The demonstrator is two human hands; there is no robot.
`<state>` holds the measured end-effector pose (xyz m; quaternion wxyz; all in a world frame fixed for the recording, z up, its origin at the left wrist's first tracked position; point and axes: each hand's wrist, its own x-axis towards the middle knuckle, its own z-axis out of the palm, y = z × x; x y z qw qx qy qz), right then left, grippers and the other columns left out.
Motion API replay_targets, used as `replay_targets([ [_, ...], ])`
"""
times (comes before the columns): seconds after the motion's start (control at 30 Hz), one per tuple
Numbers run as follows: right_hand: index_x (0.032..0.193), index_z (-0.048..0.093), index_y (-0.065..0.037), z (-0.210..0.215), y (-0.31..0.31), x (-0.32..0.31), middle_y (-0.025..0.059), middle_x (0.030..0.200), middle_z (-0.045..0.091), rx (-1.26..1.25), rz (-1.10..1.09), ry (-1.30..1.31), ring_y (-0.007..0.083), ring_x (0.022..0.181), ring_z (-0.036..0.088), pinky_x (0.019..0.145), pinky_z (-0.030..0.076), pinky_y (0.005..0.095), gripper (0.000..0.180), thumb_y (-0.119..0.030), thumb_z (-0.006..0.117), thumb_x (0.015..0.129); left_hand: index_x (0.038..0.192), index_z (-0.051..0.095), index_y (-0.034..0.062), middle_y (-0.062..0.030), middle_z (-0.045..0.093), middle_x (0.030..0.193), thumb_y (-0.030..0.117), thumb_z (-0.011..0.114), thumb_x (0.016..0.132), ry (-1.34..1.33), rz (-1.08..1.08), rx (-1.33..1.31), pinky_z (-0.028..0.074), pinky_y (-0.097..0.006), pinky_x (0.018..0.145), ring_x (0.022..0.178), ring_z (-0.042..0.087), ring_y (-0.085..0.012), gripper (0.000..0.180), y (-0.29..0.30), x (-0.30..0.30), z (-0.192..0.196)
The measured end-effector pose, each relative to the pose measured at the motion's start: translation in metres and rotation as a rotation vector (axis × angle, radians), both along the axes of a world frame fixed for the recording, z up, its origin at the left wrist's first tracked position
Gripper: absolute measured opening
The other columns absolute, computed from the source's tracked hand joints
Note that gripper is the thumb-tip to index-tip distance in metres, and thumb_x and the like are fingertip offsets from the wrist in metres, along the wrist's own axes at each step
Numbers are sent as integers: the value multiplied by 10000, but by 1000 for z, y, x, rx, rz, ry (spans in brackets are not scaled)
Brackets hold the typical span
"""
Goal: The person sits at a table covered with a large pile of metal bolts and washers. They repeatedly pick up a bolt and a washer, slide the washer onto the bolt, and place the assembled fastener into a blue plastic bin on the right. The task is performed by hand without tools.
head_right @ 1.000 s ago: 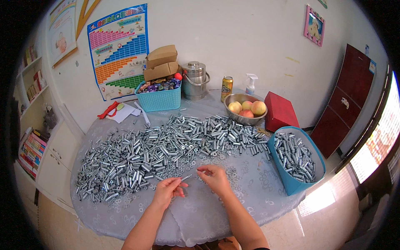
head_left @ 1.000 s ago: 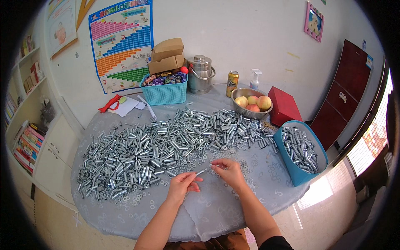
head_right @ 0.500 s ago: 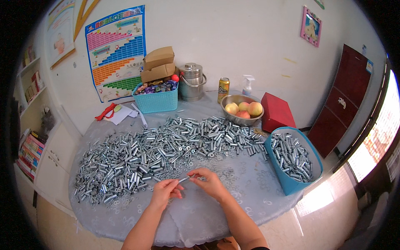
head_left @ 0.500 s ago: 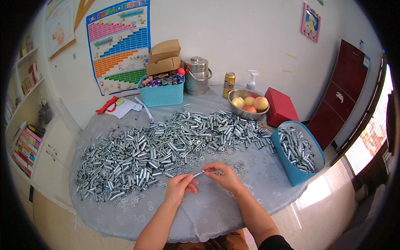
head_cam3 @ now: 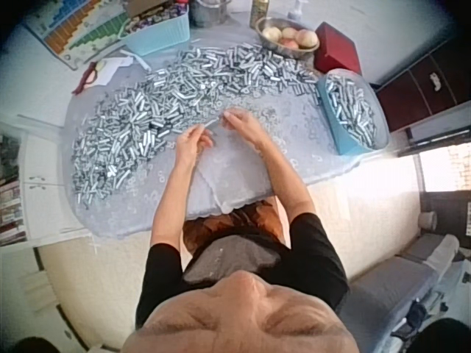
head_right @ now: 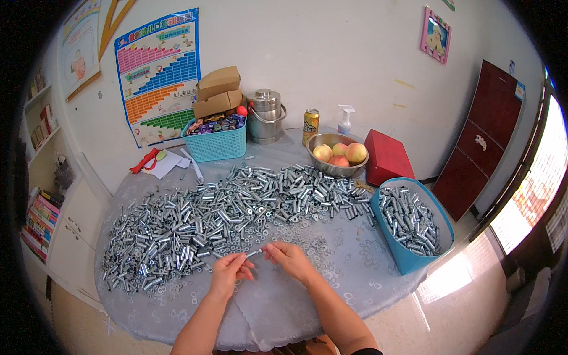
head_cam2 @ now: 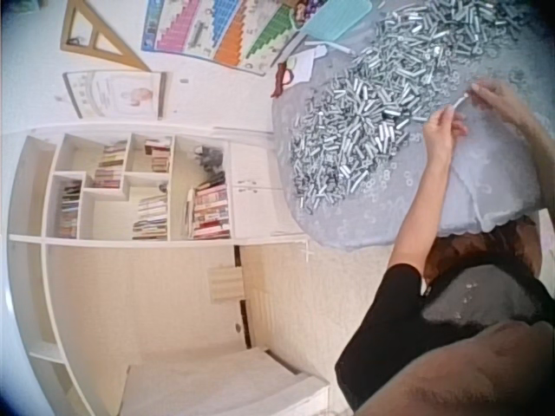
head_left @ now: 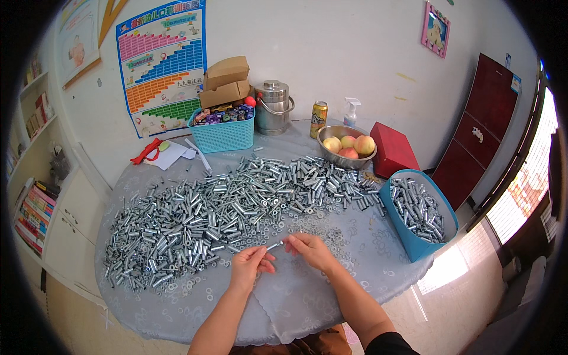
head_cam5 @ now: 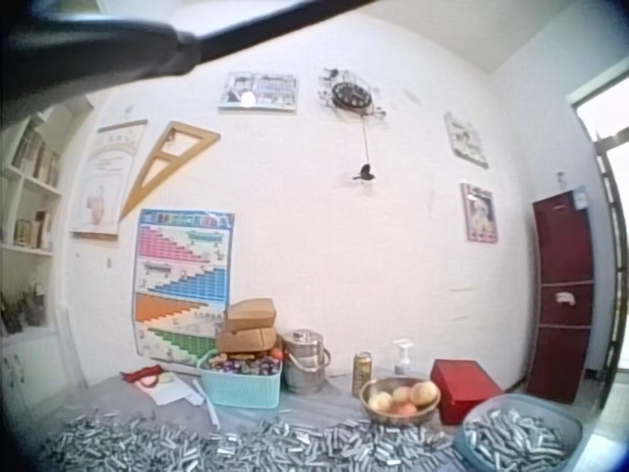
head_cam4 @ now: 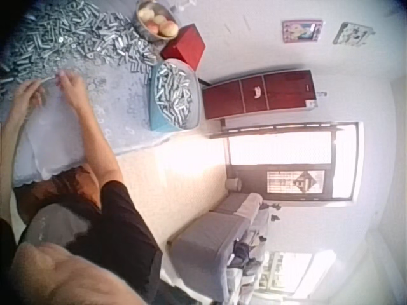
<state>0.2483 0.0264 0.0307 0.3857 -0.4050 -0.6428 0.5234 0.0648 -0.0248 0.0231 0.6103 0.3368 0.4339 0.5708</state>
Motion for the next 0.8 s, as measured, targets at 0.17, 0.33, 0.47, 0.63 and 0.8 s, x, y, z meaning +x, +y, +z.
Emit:
replay_targets([
  [0.17, 985, 614, -5, 9, -4, -3, 25, 806, 601, 15, -12, -98, 94, 686, 510, 654, 438, 228, 286, -243, 469, 920, 967, 567, -73, -149, 621, 790, 109, 524, 880, 4, 16, 9, 529, -277, 517, 564, 604, -167, 206, 1, -3, -1],
  [0.33, 977, 620, -10, 5, -1, -2, 25, 811, 602, -25, -2, -106, 92, 690, 512, 658, 437, 221, 276, -235, 472, 919, 953, 583, -52, -122, 623, 774, 112, 524, 882, -5, 25, 19, 526, -266, 505, 547, 593, -148, 188, 0, -1, 0],
  [0.47, 999, 619, -18, 9, -4, -3, 30, 832, 607, -41, -19, -3, 97, 712, 531, 666, 447, 225, 279, -245, 478, 918, 959, 581, -53, -129, 625, 782, 106, 522, 881, 19, -9, 22, 526, -265, 509, 551, 599, -151, 187, -1, 0, 2],
  [0.63, 1024, 604, -10, 17, -8, -7, 26, 856, 620, -55, -25, 95, 103, 762, 561, 691, 468, 236, 270, -235, 537, 891, 968, 581, -53, -136, 627, 789, 95, 520, 878, 53, -43, 13, 529, -278, 519, 555, 604, -163, 183, -2, 1, 2],
  [0.8, 1023, 605, -1, 11, -6, -3, 32, 935, 622, -167, 94, 116, 101, 854, 574, 747, 457, 224, 227, -137, 603, 842, 1033, 560, -58, -169, 630, 844, 91, 527, 875, 129, -63, 100, 537, -293, 553, 612, 622, -190, 220, -1, 3, 4],
])
